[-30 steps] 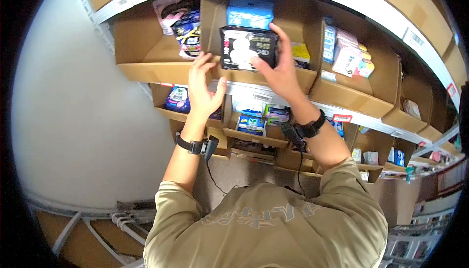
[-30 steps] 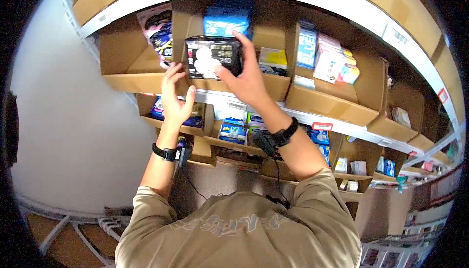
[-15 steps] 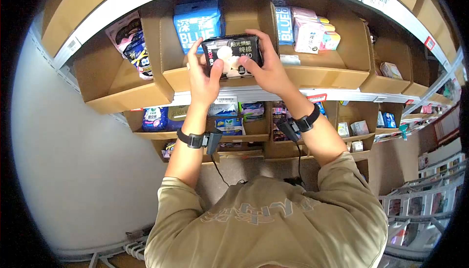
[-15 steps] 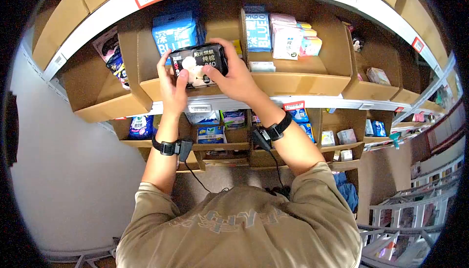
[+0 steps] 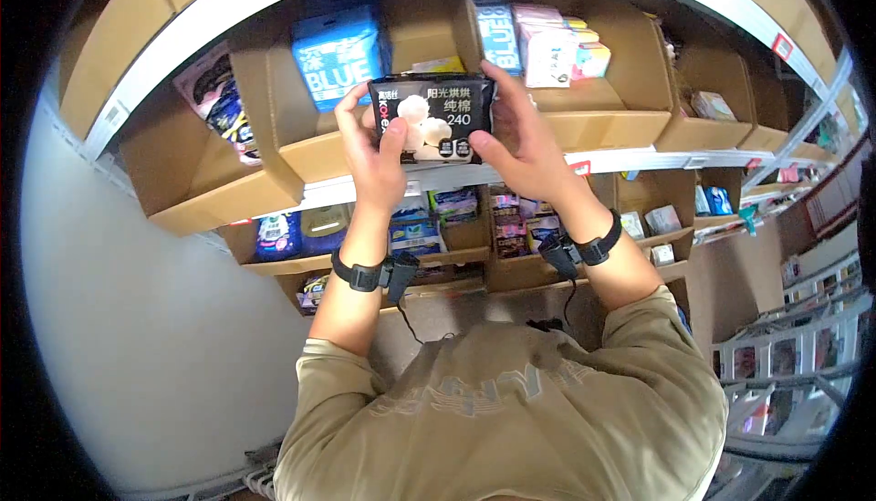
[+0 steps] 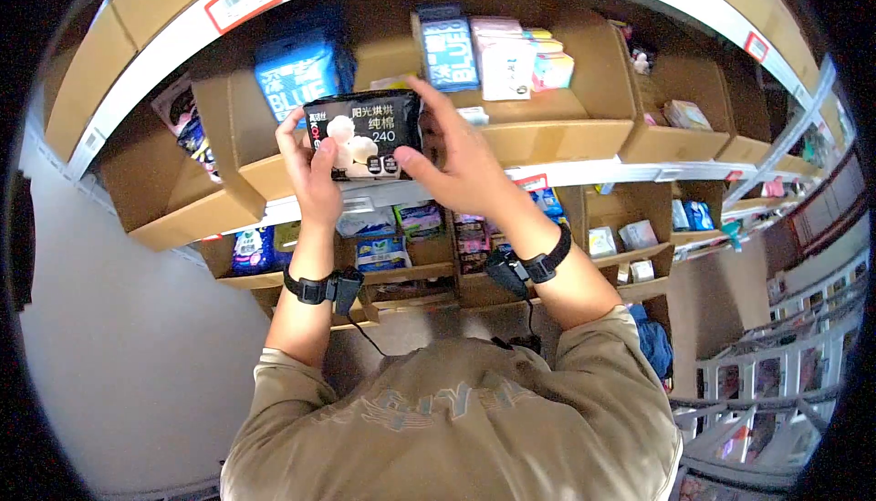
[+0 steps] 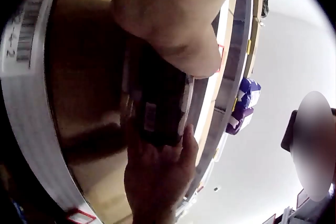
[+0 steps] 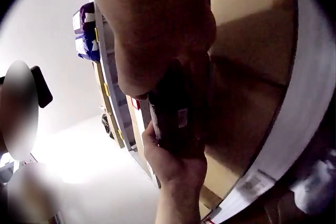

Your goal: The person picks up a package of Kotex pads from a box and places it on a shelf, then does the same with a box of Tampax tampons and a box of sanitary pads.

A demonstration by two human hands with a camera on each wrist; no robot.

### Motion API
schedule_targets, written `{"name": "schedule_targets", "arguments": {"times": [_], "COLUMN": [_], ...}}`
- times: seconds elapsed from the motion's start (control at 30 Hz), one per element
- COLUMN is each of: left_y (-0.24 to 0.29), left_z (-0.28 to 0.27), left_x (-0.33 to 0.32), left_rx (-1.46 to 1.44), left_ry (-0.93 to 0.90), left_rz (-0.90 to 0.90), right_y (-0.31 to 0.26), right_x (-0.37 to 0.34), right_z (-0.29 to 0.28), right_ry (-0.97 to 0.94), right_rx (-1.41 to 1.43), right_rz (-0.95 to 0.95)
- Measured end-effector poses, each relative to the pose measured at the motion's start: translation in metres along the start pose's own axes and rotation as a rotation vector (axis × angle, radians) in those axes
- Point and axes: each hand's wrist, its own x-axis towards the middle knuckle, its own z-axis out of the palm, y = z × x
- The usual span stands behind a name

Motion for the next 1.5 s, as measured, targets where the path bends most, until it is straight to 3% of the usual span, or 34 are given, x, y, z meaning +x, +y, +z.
{"name": "schedule_targets", "arguments": {"times": [0.07,0.2,0.27,0.37,0.47,0.57,0.73,0.8,0.93,1.0,1.07,1.23,1.27,1.33,1.5], "left_y": [0.004,0.006,0.001,-0.006,-0.019,-0.019,-0.012,-0.009,-0.015,-0.006,-0.005,-0.016,-0.019,-0.027,-0.028], "left_z": [0.026,0.083,0.112,0.152,0.173,0.184,0.206,0.220,0.265,0.299,0.335,0.410,0.423,0.442,0.455], "left_x": [-0.004,-0.006,-0.008,-0.013,-0.016,-0.016,-0.013,-0.011,-0.013,-0.010,-0.006,0.010,0.010,0.008,-0.002], "left_rx": [-0.046,-0.092,-0.127,-0.103,-0.056,0.075,0.061,0.115,0.067,0.067,-0.023,0.022,0.031,-0.004,0.104], "left_ry": [-0.012,-0.042,-0.066,-0.125,-0.161,-0.056,0.029,-0.020,-0.115,-0.203,-0.247,-0.288,-0.298,-0.375,-0.365], "left_rz": [0.008,0.008,-0.009,0.019,0.024,0.092,0.056,0.029,0.008,0.137,0.143,0.088,0.038,-0.042,-0.133], "right_y": [-0.010,-0.016,-0.013,0.004,0.020,0.021,0.014,-0.001,-0.024,-0.041,-0.050,-0.053,-0.049,-0.038,-0.022], "right_x": [-0.009,-0.023,-0.034,-0.056,-0.065,-0.063,-0.066,-0.068,-0.090,-0.092,-0.093,-0.116,-0.123,-0.138,-0.145], "right_z": [-0.032,-0.107,-0.135,-0.156,-0.163,-0.162,-0.174,-0.188,-0.242,-0.284,-0.327,-0.416,-0.426,-0.440,-0.446], "right_ry": [0.073,0.259,0.352,0.198,0.234,0.276,0.248,0.148,0.272,0.286,0.332,0.456,0.458,0.385,0.386], "right_rx": [-0.448,-1.030,-1.192,-1.472,-1.422,-1.346,-1.258,-1.157,-0.982,-1.029,-1.156,-1.279,-1.281,-1.323,-1.340], "right_rz": [-0.115,-0.381,-0.394,-0.200,-0.267,-0.323,-0.354,-0.376,-0.341,-0.364,-0.463,-0.382,-0.381,-0.171,-0.276]}}
